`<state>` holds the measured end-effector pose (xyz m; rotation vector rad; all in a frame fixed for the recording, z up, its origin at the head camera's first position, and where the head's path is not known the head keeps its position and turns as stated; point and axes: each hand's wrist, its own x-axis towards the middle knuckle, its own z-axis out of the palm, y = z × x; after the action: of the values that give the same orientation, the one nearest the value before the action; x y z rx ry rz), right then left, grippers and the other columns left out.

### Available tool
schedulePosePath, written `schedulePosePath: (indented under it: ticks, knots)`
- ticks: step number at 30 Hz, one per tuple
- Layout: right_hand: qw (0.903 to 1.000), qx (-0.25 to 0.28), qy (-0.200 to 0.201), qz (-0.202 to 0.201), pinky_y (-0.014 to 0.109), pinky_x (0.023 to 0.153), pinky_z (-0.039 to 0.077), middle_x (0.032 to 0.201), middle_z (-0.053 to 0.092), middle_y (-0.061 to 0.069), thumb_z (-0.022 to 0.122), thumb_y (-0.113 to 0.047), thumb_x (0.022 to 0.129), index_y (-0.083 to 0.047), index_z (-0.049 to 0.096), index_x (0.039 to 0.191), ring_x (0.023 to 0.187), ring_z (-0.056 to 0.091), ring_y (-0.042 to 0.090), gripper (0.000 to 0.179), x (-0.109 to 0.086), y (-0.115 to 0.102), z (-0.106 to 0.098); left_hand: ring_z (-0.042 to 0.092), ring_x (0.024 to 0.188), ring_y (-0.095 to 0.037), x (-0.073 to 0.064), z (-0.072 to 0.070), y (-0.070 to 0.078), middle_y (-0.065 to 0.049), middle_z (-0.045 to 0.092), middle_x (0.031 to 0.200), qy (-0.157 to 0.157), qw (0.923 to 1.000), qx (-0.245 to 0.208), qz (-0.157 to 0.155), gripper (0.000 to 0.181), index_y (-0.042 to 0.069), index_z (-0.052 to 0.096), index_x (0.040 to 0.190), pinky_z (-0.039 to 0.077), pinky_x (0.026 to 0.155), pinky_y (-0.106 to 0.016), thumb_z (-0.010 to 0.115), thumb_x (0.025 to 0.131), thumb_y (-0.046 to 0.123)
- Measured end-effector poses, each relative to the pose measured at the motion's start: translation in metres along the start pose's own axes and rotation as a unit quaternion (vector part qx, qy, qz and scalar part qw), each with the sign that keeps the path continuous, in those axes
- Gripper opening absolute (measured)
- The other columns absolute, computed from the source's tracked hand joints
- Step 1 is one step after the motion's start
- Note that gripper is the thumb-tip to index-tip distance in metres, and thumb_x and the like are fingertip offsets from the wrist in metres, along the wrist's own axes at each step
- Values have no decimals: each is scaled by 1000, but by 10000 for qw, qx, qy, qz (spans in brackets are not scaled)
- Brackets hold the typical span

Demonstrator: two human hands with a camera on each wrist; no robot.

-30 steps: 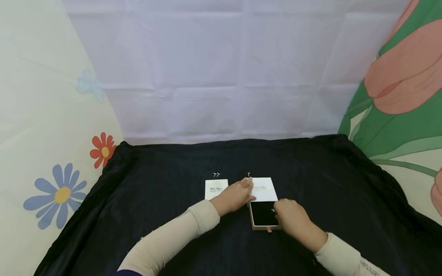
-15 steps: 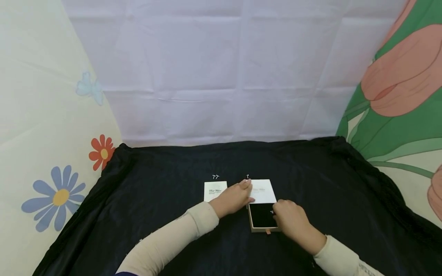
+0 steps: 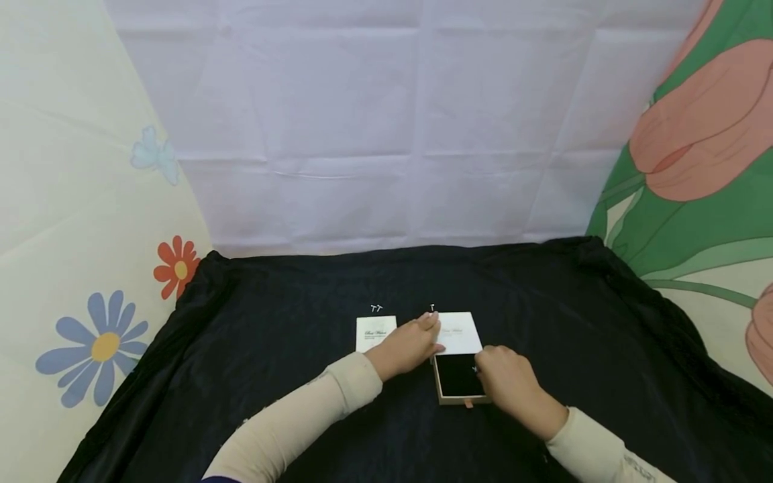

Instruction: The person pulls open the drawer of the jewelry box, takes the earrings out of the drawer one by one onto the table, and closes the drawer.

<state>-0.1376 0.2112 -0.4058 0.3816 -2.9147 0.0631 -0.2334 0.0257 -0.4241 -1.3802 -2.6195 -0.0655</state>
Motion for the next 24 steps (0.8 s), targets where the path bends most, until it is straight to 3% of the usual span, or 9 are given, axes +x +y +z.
schedulePosePath:
  ticks: [8,17,24]
  knots:
    - [9999,77,-93,43,27,39,35,58,47,-3,75,-4,78,-13,59,60,49,43,10,25,0,0,0,49,130,-25,0,0,1,-17,48,142,-92,9999,-21,-120,48,-2,54,131,40,105,-30,51,100,34]
    - [9999,49,-37,112,27,41,37,61,48,-2,78,-8,76,-13,61,62,52,45,12,22,-3,1,0,53,125,-28,0,-1,1,-20,52,137,237,9996,37,130,45,-5,56,126,42,103,-33,55,98,31]
    - [9996,178,-64,187,28,42,39,63,50,-2,81,-10,74,-14,63,64,54,47,12,21,-4,2,-2,52,126,-27,0,0,0,-20,52,137,235,9996,97,116,45,-4,56,126,42,103,-32,54,98,32]
